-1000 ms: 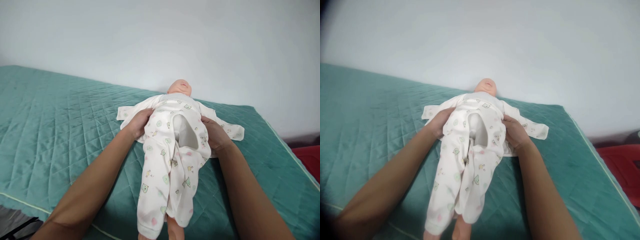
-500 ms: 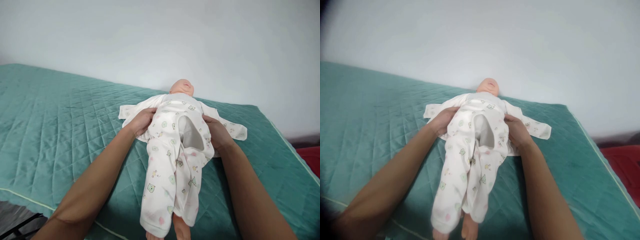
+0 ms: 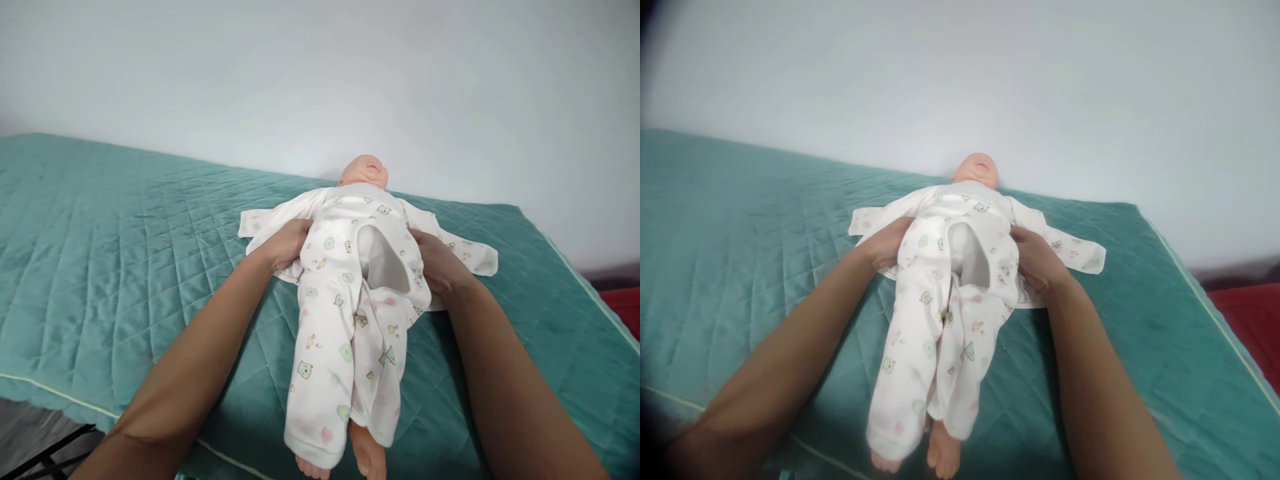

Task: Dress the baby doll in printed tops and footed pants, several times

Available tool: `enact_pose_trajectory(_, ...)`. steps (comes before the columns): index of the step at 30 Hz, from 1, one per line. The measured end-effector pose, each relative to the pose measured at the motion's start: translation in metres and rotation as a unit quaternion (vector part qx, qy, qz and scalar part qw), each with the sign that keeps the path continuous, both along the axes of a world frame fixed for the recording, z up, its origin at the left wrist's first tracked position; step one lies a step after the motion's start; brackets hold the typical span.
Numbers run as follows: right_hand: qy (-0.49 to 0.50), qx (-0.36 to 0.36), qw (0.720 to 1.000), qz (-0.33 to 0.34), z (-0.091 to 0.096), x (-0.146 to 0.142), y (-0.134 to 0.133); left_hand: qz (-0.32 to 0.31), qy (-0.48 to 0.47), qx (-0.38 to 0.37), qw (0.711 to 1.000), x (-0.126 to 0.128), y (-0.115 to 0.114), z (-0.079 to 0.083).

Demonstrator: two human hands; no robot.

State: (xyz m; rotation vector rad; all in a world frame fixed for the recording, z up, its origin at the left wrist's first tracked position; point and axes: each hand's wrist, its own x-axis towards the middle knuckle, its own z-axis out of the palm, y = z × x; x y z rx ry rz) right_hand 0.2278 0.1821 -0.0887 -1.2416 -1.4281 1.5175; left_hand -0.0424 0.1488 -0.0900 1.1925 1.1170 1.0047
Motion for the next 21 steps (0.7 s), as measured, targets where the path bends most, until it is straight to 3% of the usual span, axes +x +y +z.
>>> enact_pose_trajectory(5,0.009,-0.006,1.0,0.02,0.002,-0.001,-0.002,0.014,0.014,-0.016,1.0,0.001,-0.004,0.005)
enact_pose_trajectory(13,0.01,0.019,1.0,-0.011,0.013,-0.011,-0.013,0.121,-0.022,-0.075,0.99,0.014,-0.009,0.012)
enact_pose_trajectory(21,-0.014,0.075,0.996,-0.044,0.018,-0.019,-0.02,0.137,-0.065,-0.076,0.985,0.022,-0.006,0.01)
